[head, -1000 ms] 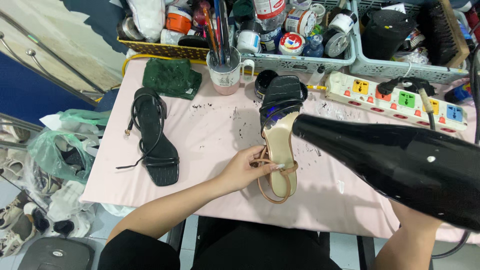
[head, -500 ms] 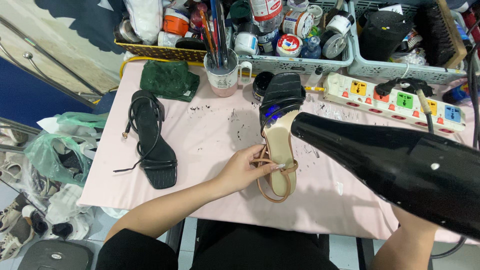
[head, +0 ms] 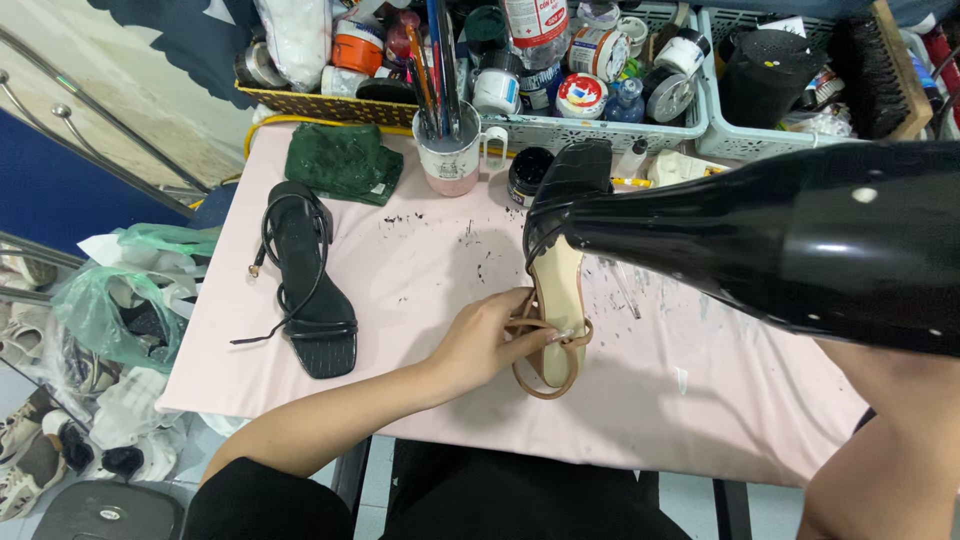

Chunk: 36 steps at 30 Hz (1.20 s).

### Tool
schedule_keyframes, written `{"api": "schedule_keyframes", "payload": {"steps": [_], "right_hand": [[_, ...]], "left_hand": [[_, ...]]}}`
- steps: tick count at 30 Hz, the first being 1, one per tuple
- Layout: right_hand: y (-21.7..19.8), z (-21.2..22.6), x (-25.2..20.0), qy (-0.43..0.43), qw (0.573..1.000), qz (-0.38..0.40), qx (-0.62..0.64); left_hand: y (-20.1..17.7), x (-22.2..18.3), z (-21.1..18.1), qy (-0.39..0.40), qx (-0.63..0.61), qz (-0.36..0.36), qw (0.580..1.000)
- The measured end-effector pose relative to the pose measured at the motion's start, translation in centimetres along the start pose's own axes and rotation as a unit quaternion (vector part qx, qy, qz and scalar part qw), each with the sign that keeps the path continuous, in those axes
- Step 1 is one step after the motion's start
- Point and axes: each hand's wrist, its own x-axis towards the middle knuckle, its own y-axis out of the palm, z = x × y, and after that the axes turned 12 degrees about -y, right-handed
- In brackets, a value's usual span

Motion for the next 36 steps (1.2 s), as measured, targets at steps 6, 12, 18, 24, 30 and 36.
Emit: {"api": "schedule_keyframes", "payload": {"steps": [6, 12, 18, 24, 30, 36], "right_hand": [[0.1, -0.6, 1.1, -0.003, 1.000, 0.016, 0.005], [-0.2, -0.3, 1.0, 0.002, 1.000, 0.022, 0.010], [-0.3, -0.2, 1.2, 0.002, 1.000, 0.024, 0.012], [-0.4, -0.1, 1.4, 0.004, 0.999, 0.028, 0.013], [-0.7, -0.2, 1.3, 0.006, 0.999, 0.032, 0.015], [-1.0, -0.2, 1.0, 0.012, 0.999, 0.030, 0.021]], "left_hand": [[0.0, 0.2, 0.3, -0.003, 0.032, -0.019, 0.999], [0.0, 0.4, 0.8, 0.004, 0.024, -0.015, 1.000], [-0.1, 0.5, 0.9, -0.007, 0.020, -0.007, 1.000], [-0.1, 0.7, 1.0, -0.009, 0.026, -0.003, 1.000], [-0.2, 0.6, 1.2, -0.011, -0.005, -0.003, 1.000], [-0.2, 0.7, 1.9, -0.023, -0.005, -0.002, 1.000]]}}
